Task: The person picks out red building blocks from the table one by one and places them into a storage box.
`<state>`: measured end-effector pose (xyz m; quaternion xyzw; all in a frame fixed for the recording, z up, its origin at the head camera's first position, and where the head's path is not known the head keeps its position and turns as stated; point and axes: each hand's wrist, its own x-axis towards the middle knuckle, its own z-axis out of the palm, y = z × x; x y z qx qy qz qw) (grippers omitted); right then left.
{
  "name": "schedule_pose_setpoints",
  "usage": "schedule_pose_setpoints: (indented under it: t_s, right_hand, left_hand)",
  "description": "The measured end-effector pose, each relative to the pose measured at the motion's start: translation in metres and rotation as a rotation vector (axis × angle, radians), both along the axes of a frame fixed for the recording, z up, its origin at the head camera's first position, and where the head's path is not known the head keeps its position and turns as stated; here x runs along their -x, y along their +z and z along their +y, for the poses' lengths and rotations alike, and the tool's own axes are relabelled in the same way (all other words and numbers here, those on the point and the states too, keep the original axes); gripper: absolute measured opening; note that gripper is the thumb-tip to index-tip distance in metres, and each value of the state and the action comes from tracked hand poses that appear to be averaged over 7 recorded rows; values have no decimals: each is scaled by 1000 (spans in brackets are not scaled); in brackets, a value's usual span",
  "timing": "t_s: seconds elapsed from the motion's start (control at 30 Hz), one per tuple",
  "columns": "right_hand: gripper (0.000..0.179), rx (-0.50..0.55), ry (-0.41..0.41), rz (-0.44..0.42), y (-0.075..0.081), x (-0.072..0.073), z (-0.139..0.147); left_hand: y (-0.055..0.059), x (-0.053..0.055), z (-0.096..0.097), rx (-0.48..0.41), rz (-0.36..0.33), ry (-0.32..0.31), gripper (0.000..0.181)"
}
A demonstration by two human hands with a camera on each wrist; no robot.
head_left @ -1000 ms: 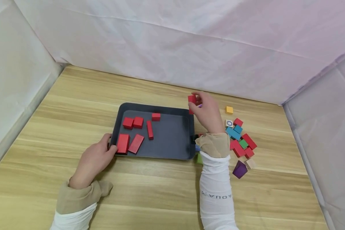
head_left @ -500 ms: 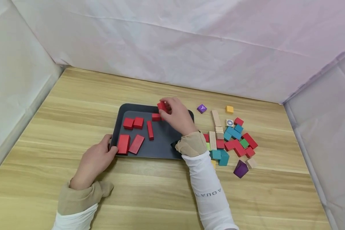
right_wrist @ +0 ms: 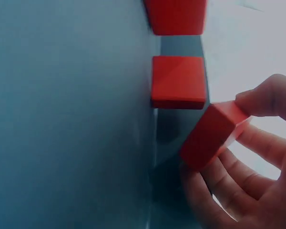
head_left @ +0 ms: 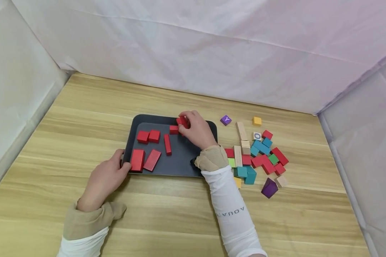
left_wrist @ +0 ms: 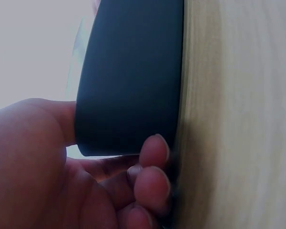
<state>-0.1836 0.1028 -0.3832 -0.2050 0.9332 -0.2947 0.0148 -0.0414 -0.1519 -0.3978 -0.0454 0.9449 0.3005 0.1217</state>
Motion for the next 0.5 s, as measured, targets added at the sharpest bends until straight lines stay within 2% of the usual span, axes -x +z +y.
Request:
schedule_pose_setpoints:
  t_s: [0.27,0.5]
  right_hand:
    - [37,-136,35,98,-4,-1,-2]
    - [41,-172,50,109,-6,-1,-1]
  left_hand:
    - [-2,0,-1,4,22,-3,45]
    - [-3,0,-1,-5,35,-9,46]
